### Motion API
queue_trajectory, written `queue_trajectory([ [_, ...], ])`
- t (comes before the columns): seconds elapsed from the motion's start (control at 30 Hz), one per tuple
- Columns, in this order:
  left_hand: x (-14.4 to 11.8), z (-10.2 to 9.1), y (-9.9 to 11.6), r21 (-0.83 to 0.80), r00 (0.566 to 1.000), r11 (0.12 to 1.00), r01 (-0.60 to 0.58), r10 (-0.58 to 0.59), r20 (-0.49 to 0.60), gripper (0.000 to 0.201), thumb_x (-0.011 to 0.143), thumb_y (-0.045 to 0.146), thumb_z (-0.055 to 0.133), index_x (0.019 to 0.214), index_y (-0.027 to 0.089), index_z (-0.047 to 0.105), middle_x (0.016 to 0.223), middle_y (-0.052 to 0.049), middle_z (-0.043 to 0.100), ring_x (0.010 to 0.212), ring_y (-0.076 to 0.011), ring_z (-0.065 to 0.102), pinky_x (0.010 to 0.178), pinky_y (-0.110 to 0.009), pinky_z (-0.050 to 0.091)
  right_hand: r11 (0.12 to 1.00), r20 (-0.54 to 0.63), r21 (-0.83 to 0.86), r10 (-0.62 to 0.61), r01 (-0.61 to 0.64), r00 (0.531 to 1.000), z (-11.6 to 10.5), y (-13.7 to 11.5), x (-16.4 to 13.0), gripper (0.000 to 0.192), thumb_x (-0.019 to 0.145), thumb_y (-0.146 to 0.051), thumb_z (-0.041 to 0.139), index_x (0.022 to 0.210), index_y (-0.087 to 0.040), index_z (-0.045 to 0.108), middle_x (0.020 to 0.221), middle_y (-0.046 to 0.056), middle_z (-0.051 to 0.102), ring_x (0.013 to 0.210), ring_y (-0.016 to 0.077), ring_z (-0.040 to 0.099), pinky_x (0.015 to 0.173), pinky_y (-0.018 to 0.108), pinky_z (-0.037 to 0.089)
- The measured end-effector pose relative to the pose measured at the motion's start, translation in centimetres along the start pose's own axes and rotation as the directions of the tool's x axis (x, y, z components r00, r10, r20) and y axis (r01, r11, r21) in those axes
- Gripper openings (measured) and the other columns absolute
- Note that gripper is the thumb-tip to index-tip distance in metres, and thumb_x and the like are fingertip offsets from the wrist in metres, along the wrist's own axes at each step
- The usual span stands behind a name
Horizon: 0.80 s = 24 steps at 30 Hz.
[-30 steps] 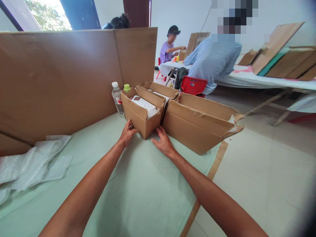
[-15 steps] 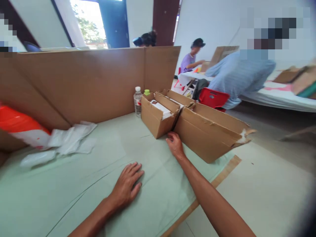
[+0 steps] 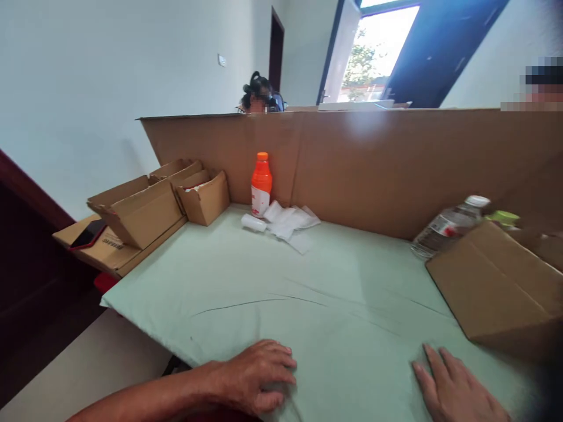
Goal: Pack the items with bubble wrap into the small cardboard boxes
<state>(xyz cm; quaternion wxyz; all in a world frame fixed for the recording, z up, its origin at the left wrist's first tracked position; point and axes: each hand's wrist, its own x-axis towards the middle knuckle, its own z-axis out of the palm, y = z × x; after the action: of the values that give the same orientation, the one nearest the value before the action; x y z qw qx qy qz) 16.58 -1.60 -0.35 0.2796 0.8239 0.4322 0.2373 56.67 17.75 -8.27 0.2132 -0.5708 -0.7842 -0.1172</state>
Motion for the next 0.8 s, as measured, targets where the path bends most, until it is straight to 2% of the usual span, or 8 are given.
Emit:
queue_trajectory([
  [0.07,-0.7,-3.3,-2.2,0.042,0.978,0.997,0.060,-0.051,-0.203,0.040,0.078,0.023,0.064,0.117,0.027,0.071,0.130,-0.008,0.070,0.124,-0.0239,0.063,0.109,-0.039,0.047,0.998,-0.017,0.021,-0.065,0.065,0.998,0.6,-3.9,-0.9,0.056,0.089,-0.054,0.034,0.122,-0.022,0.067,0.133,0.019,0.064,0.124,0.0406,0.059,0.096,0.058,0.051],
  [0.1,-0.9,-5.5,-3.6,0.073,0.935,0.989,0.127,-0.095,-0.341,0.038,0.076,0.023,0.064,0.113,0.027,0.072,0.127,-0.008,0.071,0.120,-0.0247,0.065,0.104,-0.039,0.050,0.991,-0.016,0.045,-0.126,0.127,0.992,0.7,-6.1,-1.3,0.055,0.090,-0.052,0.035,0.125,-0.023,0.066,0.135,0.017,0.064,0.125,0.0393,0.059,0.096,0.058,0.051],
  [0.17,-0.9,-10.9,-6.6,0.106,0.776,0.954,0.279,-0.159,-0.610,0.033,0.074,0.024,0.064,0.106,0.028,0.074,0.121,-0.008,0.073,0.115,-0.0263,0.066,0.102,-0.043,0.052,0.958,-0.006,0.092,-0.274,0.273,0.962,0.9,-11.0,-2.1,0.052,0.092,-0.048,0.039,0.133,-0.027,0.063,0.140,0.012,0.062,0.127,0.0367,0.059,0.096,0.057,0.051],
  [0.3,-0.1,-23.1,-12.5,0.089,0.519,0.886,0.455,-0.183,-0.835,0.040,0.075,0.021,0.060,0.113,0.024,0.069,0.127,-0.013,0.066,0.134,-0.0348,0.048,0.118,-0.058,0.030,0.850,-0.023,0.156,-0.506,0.503,0.862,0.4,-19.8,-2.7,0.055,0.092,-0.045,0.049,0.144,-0.030,0.054,0.149,0.008,0.055,0.131,0.0338,0.057,0.098,0.052,0.051],
  [0.43,1.7,-31.6,-17.1,0.042,0.337,0.809,0.586,-0.196,-0.921,0.060,0.068,0.017,0.061,0.129,0.016,0.058,0.140,-0.019,0.053,0.145,-0.0401,0.029,0.121,-0.059,0.014,0.831,-0.060,0.186,-0.523,0.524,0.850,-0.5,-23.6,-1.9,0.058,0.093,-0.043,0.053,0.147,-0.025,0.051,0.152,0.010,0.051,0.132,0.0328,0.057,0.100,0.049,0.052],
  [0.53,2.8,-34.7,-19.5,-0.007,0.274,0.760,0.650,-0.243,-0.930,0.066,0.067,0.013,0.058,0.133,0.010,0.052,0.128,-0.022,0.060,0.140,-0.0413,0.035,0.119,-0.060,0.014,0.834,-0.010,0.192,-0.525,0.517,0.851,-1.3,-23.6,-1.3,0.055,0.093,-0.043,0.056,0.144,-0.024,0.054,0.151,0.010,0.053,0.131,0.0325,0.058,0.099,0.047,0.053],
  [0.63,3.3,-35.7,-20.9,-0.038,0.257,0.728,0.685,-0.290,-0.922,0.058,0.070,0.011,0.053,0.127,0.010,0.055,0.112,-0.021,0.066,0.125,-0.0413,0.050,0.113,-0.060,0.026,0.840,0.052,0.185,-0.527,0.510,0.848,-2.0,-23.3,-1.2,0.053,0.093,-0.043,0.055,0.143,-0.025,0.056,0.150,0.010,0.053,0.131,0.0324,0.058,0.098,0.047,0.054],
  [0.8,0.9,-33.3,-18.6,0.041,0.338,0.746,0.664,-0.251,-0.907,0.051,0.072,0.012,0.050,0.121,0.015,0.060,0.111,-0.016,0.068,0.113,-0.0361,0.059,0.105,-0.052,0.040,0.846,0.076,0.179,-0.520,0.502,0.851,-1.7,-23.1,-1.1,0.051,0.093,-0.044,0.055,0.142,-0.027,0.058,0.148,0.010,0.056,0.130,0.0322,0.059,0.096,0.047,0.056],
])
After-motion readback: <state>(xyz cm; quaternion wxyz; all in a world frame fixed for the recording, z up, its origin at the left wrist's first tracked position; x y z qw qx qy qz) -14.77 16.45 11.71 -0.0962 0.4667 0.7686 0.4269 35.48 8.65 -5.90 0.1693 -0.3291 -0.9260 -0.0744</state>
